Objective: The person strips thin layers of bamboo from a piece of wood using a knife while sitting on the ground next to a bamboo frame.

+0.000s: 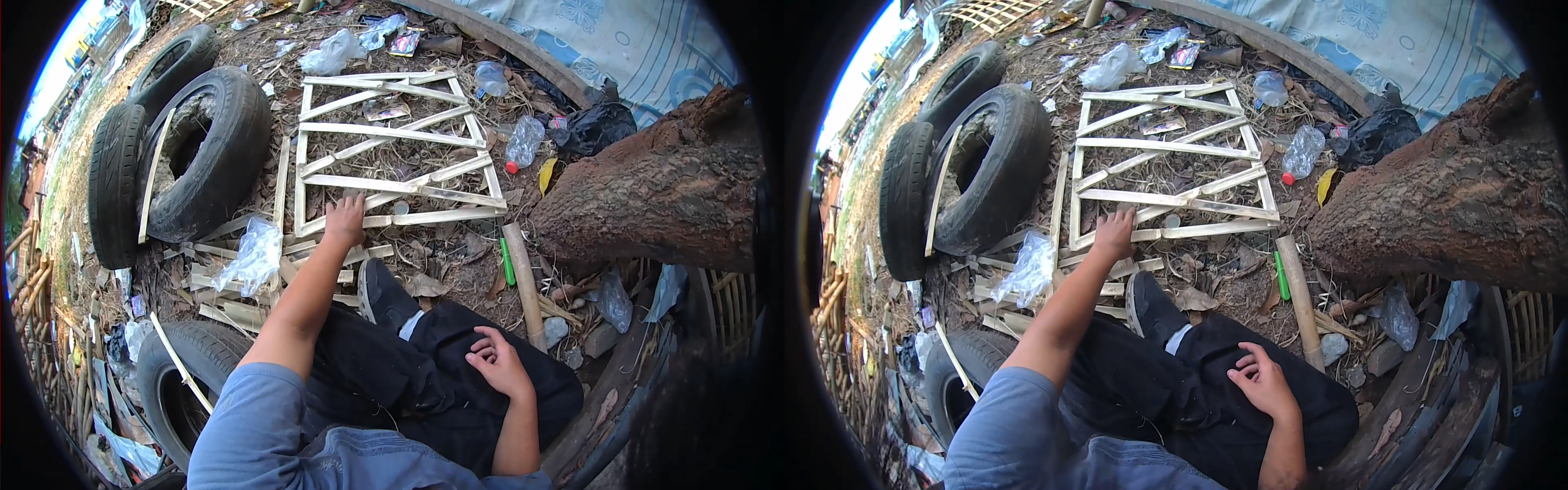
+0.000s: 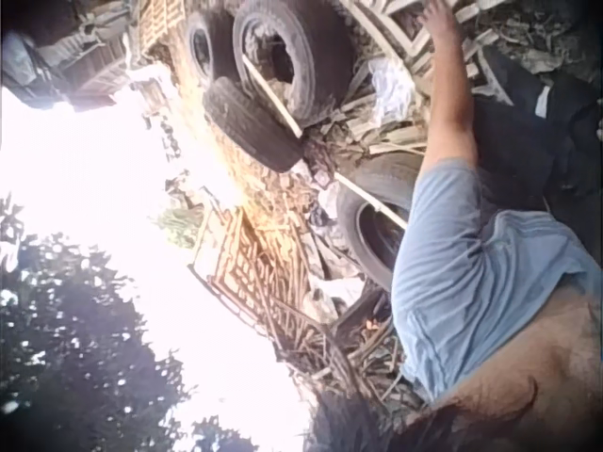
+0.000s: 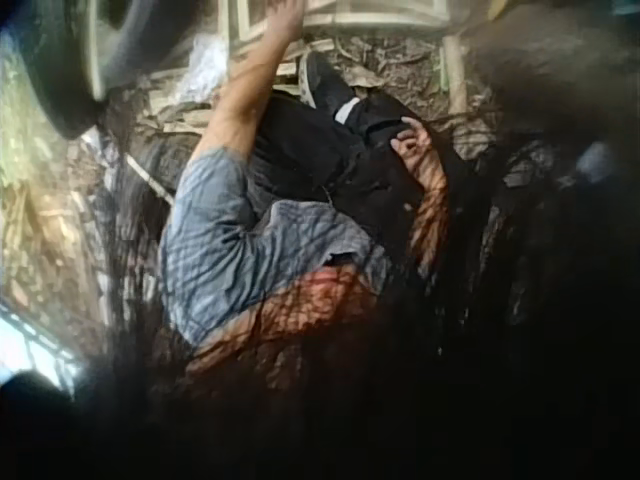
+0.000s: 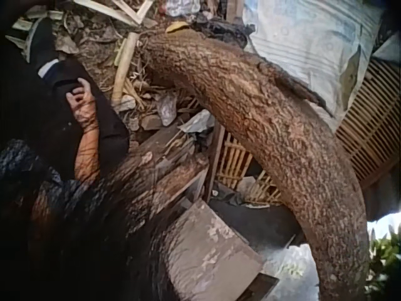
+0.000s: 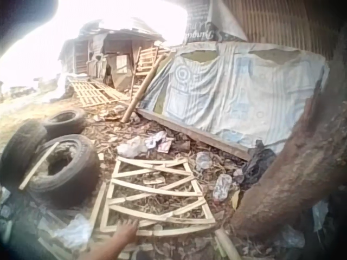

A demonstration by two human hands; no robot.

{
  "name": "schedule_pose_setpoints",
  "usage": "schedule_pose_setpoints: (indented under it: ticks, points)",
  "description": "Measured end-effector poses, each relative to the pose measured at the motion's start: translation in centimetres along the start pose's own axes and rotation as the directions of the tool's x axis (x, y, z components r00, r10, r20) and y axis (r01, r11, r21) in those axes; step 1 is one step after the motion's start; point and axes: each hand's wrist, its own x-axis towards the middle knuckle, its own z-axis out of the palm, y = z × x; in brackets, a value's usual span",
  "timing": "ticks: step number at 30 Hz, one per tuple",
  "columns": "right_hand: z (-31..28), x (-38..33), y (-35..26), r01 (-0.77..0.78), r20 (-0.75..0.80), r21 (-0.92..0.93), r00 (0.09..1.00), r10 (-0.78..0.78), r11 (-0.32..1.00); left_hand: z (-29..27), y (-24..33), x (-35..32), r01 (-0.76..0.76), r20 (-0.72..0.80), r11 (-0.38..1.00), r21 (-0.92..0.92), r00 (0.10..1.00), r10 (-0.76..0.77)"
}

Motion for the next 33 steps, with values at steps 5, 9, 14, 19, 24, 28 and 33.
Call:
schedule_pose_setpoints:
  ticks: [5, 9, 14, 19, 24, 28, 33]
  points:
    - [0.4, 0.9, -0.9, -0.043, 0.04, -0.076, 0.998, 0.046, 0.996, 0.5, 0.7, 0.0, 0.058, -0.074, 0.997, -0.052, 0.995, -0.061]
    - [0.4, 1.2, -1.3, -0.02, 0.065, -0.163, 0.997, 0.031, 0.986, 0.5, -0.1, 0.3, 0.011, -0.163, 0.996, -0.089, 0.986, -0.025]
    - [0.2, 0.8, -1.8, -0.051, 0.051, -0.111, 0.997, 0.057, 0.993, -4.4, -1.1, -0.6, -0.117, -0.409, 0.982, -0.146, 0.912, 0.048]
    - [0.5, 0.4, -1.0, 0.022, 0.055, -0.14, 0.998, -0.014, 0.99, -11.9, -2.8, -0.6, -0.281, -0.572, 0.956, -0.091, 0.8, 0.181]
    - [0.2, -0.2, -0.7, 0.036, 0.024, -0.126, 0.999, -0.033, 0.991, -23.0, -3.8, 1.0, -0.26, -0.536, 0.956, -0.135, 0.831, 0.15]
    - [0.5, -0.5, 0.2, 0.104, 0.027, -0.143, 0.994, -0.102, 0.984, -32.1, -6.8, 2.6, -0.279, -0.547, 0.957, -0.084, 0.816, 0.19]
    - [-0.1, -1.4, -0.1, 0.087, 0.029, -0.114, 0.996, -0.084, 0.99, -40.8, -8.1, -0.2, -0.331, -0.442, 0.806, -0.492, 0.892, 0.097]
